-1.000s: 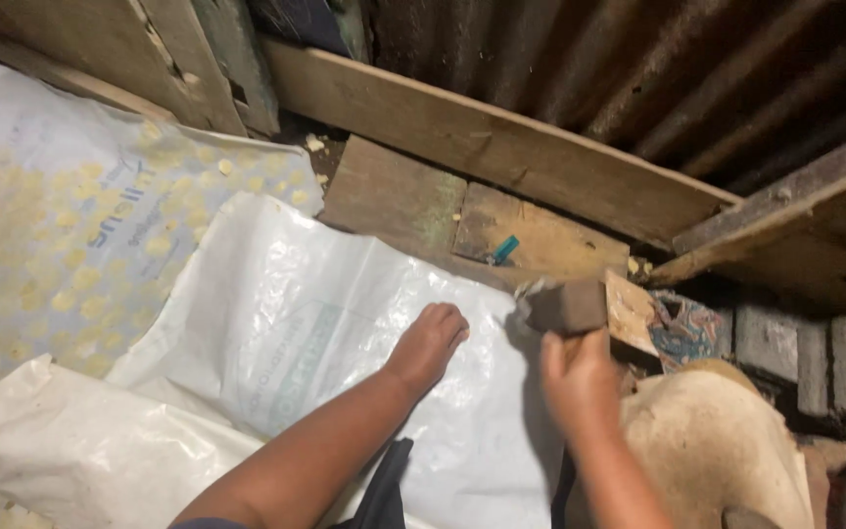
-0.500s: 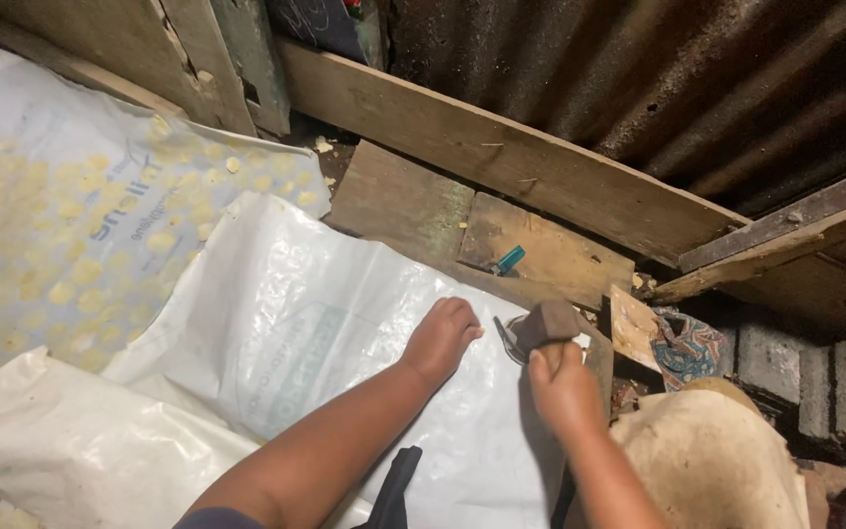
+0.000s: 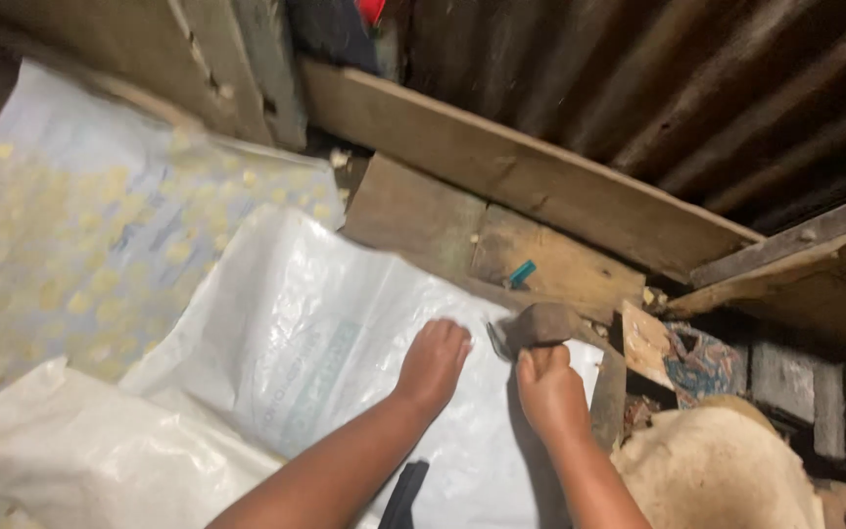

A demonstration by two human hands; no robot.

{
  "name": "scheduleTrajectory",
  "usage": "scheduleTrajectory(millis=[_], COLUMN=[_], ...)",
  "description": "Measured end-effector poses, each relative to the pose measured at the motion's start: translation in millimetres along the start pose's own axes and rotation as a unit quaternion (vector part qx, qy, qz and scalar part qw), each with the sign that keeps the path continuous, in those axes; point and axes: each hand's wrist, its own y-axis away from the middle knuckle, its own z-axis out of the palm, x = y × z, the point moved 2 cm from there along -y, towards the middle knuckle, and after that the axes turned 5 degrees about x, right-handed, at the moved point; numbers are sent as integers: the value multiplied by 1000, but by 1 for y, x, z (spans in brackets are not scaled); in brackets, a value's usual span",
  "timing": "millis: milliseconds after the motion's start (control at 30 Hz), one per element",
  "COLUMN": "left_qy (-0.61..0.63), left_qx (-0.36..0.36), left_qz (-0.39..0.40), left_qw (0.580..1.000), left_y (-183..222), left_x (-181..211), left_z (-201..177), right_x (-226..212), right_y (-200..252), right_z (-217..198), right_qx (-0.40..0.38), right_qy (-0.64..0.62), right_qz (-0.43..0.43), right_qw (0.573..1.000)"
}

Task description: Cracking beans with a hammer and grinding them with a stone

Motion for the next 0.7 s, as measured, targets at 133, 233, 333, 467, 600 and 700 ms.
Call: scheduleTrajectory(millis=[133, 233, 333, 467, 600, 700], left_qy=[26, 27, 52, -36, 20, -15], left_qx=[-25, -29, -35, -120, -30, -26], left_qz=[48, 17, -2, -2, -35, -18], left_qw=[998, 999, 998, 992, 999, 999], left_y=[8, -8, -4, -14, -24, -29], left_x=[-15, -6, -4, -2, 13, 16], left_z=[0, -11, -14, 3, 20, 34], right_x=[-3, -32, -34, -17, -60, -75], right_y=[-10, -13, 2, -7, 10, 26], right_z=[-25, -62, -54, -27, -99, -153], right_qx=[-50, -18, 19, -65, -85, 6], right_qy=[13, -33, 12, 16, -5, -115], right_qz=[-6, -9, -9, 44, 74, 54], right_qw=[999, 999, 1000, 997, 994, 992])
